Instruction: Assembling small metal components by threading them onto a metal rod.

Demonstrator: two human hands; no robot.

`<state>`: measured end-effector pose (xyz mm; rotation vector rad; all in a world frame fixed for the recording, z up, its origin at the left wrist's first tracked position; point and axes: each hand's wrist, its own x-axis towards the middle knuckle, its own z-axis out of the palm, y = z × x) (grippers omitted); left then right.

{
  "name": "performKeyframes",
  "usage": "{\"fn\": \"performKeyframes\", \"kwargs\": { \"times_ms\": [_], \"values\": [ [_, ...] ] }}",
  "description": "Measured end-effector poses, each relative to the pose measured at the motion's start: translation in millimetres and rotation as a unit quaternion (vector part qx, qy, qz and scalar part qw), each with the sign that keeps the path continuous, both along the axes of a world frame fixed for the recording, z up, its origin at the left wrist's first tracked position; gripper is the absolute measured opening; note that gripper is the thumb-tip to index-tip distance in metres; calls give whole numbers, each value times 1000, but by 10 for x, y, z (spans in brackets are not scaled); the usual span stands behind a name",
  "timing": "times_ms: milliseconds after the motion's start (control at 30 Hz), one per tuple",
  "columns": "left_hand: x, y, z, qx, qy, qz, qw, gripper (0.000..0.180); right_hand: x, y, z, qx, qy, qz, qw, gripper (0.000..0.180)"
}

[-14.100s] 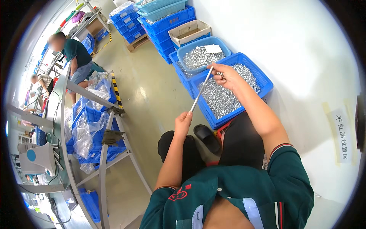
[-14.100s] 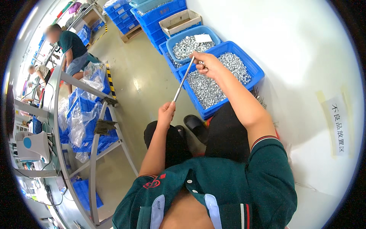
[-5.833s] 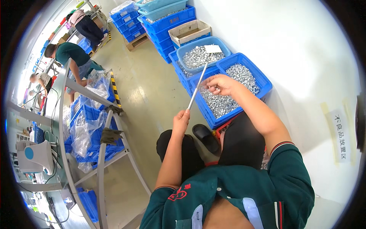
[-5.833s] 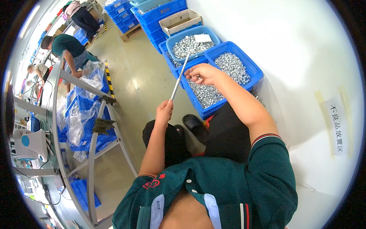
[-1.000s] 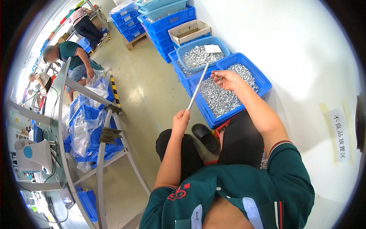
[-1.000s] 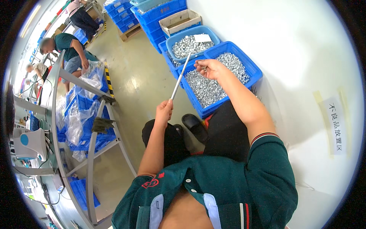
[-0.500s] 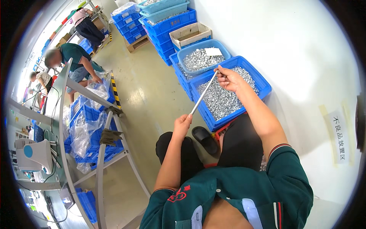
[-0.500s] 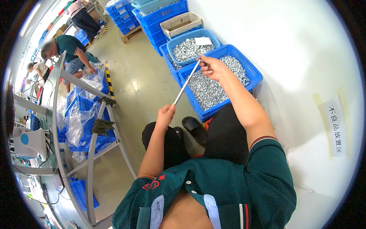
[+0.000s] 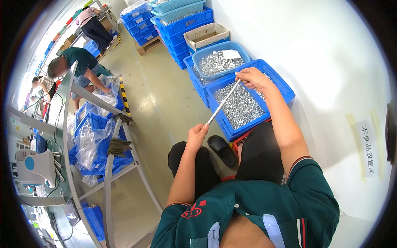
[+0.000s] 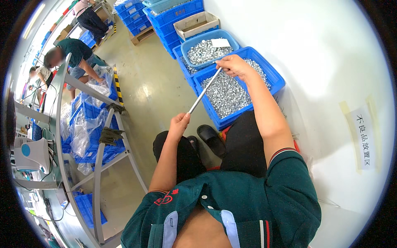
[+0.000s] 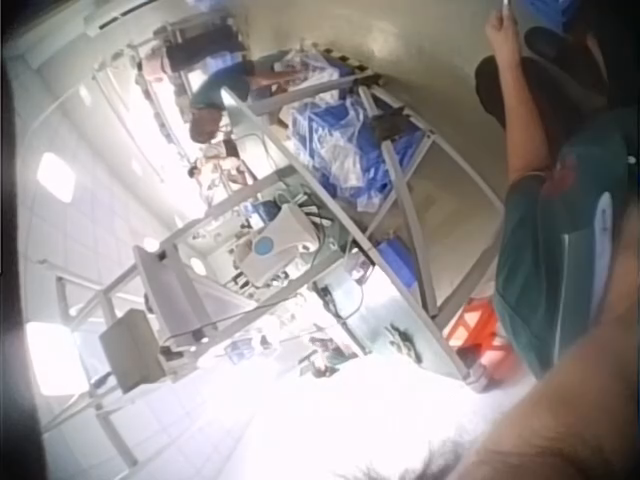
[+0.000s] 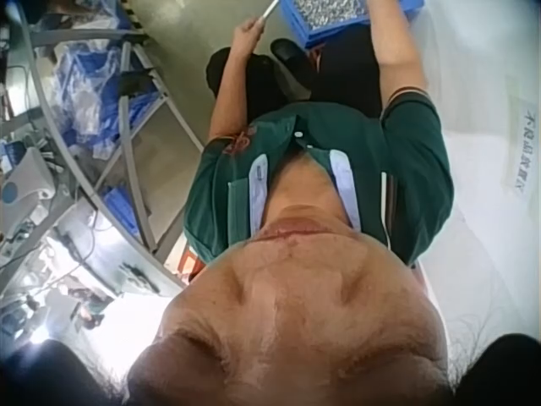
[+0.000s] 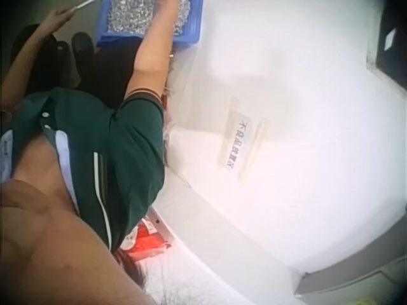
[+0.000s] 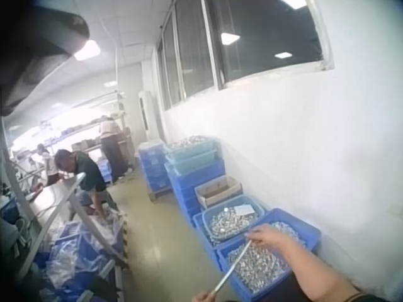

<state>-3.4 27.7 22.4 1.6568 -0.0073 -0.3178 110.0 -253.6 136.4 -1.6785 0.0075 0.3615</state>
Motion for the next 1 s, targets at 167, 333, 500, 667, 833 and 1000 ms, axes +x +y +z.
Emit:
{"fn": "performKeyframes", "kwargs": {
  "times_ms": [167,333,500,667,833,1000],
  "values": [
    [-8,-24,22,20,-41,-1,999,31,-35,75,-35,95,27,-1,995,26],
    [42,-82,-11,6,-2,38,999,31,-22,255,-262,162,131,86,974,23],
    [57,-127,106,-21,41,56,997,32,-16,225,-376,183,160,109,964,21],
    [51,-81,87,-31,29,50,998,33,28,117,-419,230,171,-12,958,15],
    [45,-69,90,-22,31,47,998,32,103,7,-431,382,163,-44,909,19],
    [27,-26,43,-14,12,37,999,33,103,69,-367,460,161,-63,871,19]
  ]
}}
